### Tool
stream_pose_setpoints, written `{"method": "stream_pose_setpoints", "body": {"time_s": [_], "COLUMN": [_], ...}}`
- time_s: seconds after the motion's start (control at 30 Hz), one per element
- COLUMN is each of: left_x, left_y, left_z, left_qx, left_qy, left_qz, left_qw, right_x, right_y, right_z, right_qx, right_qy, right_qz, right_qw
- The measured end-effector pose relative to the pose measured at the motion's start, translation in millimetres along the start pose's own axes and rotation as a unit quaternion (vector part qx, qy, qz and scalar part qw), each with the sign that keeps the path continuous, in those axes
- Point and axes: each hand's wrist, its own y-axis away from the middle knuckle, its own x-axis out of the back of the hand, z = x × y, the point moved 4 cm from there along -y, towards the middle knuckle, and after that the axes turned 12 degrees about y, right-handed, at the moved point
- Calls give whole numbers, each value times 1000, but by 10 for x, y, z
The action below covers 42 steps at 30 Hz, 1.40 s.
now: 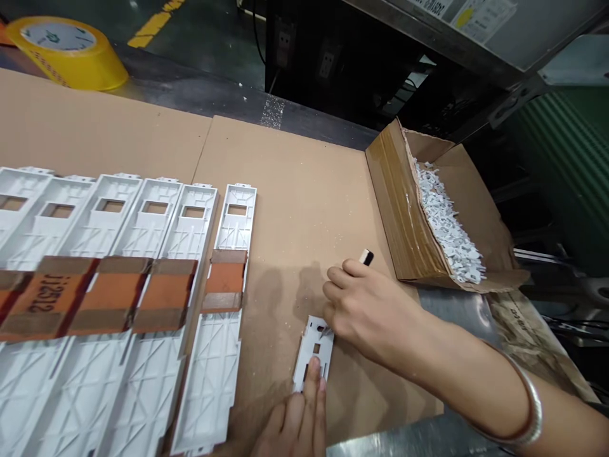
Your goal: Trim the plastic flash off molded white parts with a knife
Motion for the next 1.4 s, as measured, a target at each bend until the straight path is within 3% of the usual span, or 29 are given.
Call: {"method": "stream_pose_setpoints", "body": {"time_s": [0.13, 0.23, 0.37, 0.47, 0.57, 0.77, 1.0, 1.4], "left_x": [-13, -9, -3, -3, -11, -8, -2, -2], "left_y": [4, 4, -2, 7, 22, 19, 22, 25], "left_z": [2, 2, -1, 3, 4, 4, 7, 2], "left_qx": [-8, -14, -16, -18, -10, -5, -2, 3], "left_qy": [1, 0, -9, -13, -8, -4, -3, -2], "left_qz": [-3, 5, -20, -34, -34, -37, -32, -27], "left_qw": [1000, 1000, 1000, 999, 999, 999, 999, 1000], "right_x": [-8, -159, -410, -520, -574, -629, -585, -559], "right_y": [274, 524, 742, 797, 826, 883, 826, 799], "right_z": [16, -7, -211, -437, -630, -810, -842, -820], "right_qx": [-83, -184, -282, -320, -343, -375, -391, -392], "right_qy": [-5, -28, -95, -178, -219, -201, -184, -182], "right_qz": [65, 71, 54, 62, 71, 87, 127, 128], "right_qw": [994, 980, 953, 929, 911, 901, 893, 893]}}
